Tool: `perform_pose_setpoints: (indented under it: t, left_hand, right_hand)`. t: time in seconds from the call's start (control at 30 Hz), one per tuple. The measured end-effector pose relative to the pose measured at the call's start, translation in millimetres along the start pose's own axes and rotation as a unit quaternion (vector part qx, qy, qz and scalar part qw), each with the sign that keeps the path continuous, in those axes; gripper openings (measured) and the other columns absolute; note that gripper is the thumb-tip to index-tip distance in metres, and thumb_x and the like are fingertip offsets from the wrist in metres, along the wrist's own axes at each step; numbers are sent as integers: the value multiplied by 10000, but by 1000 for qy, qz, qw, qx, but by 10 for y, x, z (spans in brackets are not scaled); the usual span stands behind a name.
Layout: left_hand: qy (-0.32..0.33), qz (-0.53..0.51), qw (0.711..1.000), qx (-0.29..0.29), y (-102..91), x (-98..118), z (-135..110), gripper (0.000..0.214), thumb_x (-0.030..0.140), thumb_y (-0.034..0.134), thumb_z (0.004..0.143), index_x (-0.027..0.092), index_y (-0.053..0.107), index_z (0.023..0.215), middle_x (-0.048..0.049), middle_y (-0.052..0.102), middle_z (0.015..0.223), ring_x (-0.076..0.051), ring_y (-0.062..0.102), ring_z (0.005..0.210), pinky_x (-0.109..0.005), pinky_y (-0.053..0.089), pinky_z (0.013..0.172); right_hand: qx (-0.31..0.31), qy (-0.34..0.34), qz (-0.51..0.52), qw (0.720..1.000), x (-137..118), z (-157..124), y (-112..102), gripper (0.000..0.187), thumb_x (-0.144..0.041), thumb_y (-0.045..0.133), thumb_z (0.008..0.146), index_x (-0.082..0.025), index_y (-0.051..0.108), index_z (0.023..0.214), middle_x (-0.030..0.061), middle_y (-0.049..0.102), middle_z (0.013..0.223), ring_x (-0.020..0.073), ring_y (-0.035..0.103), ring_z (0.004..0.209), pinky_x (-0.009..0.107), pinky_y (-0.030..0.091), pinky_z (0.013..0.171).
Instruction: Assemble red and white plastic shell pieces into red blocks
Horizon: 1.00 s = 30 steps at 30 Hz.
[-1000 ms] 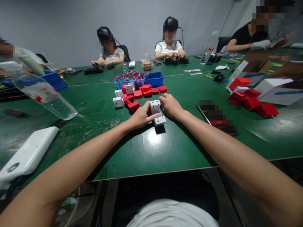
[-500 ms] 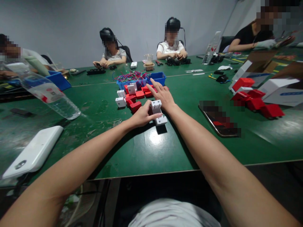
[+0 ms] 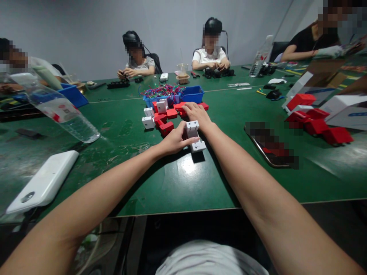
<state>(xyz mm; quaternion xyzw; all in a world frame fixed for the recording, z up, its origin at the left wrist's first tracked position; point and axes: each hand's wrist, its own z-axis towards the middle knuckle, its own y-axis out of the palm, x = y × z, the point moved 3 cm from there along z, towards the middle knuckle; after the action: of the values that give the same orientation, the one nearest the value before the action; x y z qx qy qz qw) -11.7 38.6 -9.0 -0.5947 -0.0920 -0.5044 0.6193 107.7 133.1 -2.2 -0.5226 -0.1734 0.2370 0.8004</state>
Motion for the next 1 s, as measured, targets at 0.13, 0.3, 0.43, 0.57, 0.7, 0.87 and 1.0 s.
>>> perform_pose_setpoints:
  t: [0.13, 0.3, 0.43, 0.57, 0.7, 0.87, 1.0]
  left_hand:
    - [0, 7, 1000, -9, 0, 18, -12, 433, 516, 669, 824, 202, 420, 990, 4, 544, 858, -146, 540, 732, -262, 410, 628]
    - [-8, 23, 1000, -7, -23, 45, -19, 442, 545, 656, 821, 200, 420, 965, -6, 545, 847, -161, 539, 733, -276, 400, 629]
    - [-6, 14, 1000, -9, -26, 55, -21, 443, 534, 660, 819, 202, 414, 979, -6, 541, 846, -165, 537, 739, -277, 403, 634]
    - [-9, 15, 1000, -13, -22, 40, -24, 456, 550, 652, 828, 205, 420, 1014, -6, 548, 856, -167, 546, 736, -283, 413, 640]
    - [-12, 25, 1000, -12, -30, 31, -28, 462, 566, 650, 825, 202, 429, 1004, -7, 553, 843, -171, 551, 729, -286, 408, 633]
    - [-8, 6, 1000, -11, -37, 45, -23, 445, 528, 666, 825, 202, 435, 1020, -18, 599, 897, -178, 588, 782, -285, 440, 668]
    - [-10, 10, 1000, -11, -35, 50, -20, 440, 518, 669, 827, 200, 439, 1025, -14, 594, 884, -173, 585, 771, -281, 444, 662]
  right_hand:
    - [10, 17, 7, 1000, 1, -20, -32, 419, -147, 370, 976, -131, 537, 1360, 215, 508, 1420, 334, 440, 1273, 474, 394, 975]
    - [26, 37, 34, 998, 31, -60, -55, 362, -149, 448, 946, -135, 562, 1290, 203, 425, 1499, 326, 356, 1390, 476, 367, 1034]
    - [17, 54, 65, 996, 68, -76, -34, 406, -203, 571, 898, -99, 509, 1286, 231, 346, 1554, 326, 328, 1425, 455, 382, 1037]
    - [5, 49, 80, 996, 47, -91, -59, 339, -212, 537, 913, -132, 524, 1242, 179, 563, 1327, 282, 563, 1130, 377, 441, 905]
    - [0, 62, 46, 997, -5, -127, -154, 324, -223, 525, 916, -140, 550, 1228, 164, 601, 1230, 279, 592, 1022, 352, 439, 848]
    - [-20, 83, 12, 996, -76, -205, -304, 322, -193, 462, 946, -135, 559, 1246, 189, 607, 1208, 294, 598, 1015, 351, 438, 802]
    - [-35, 90, 2, 995, -136, -292, -410, 341, -158, 420, 955, -121, 543, 1271, 215, 605, 1215, 318, 602, 1059, 365, 440, 803]
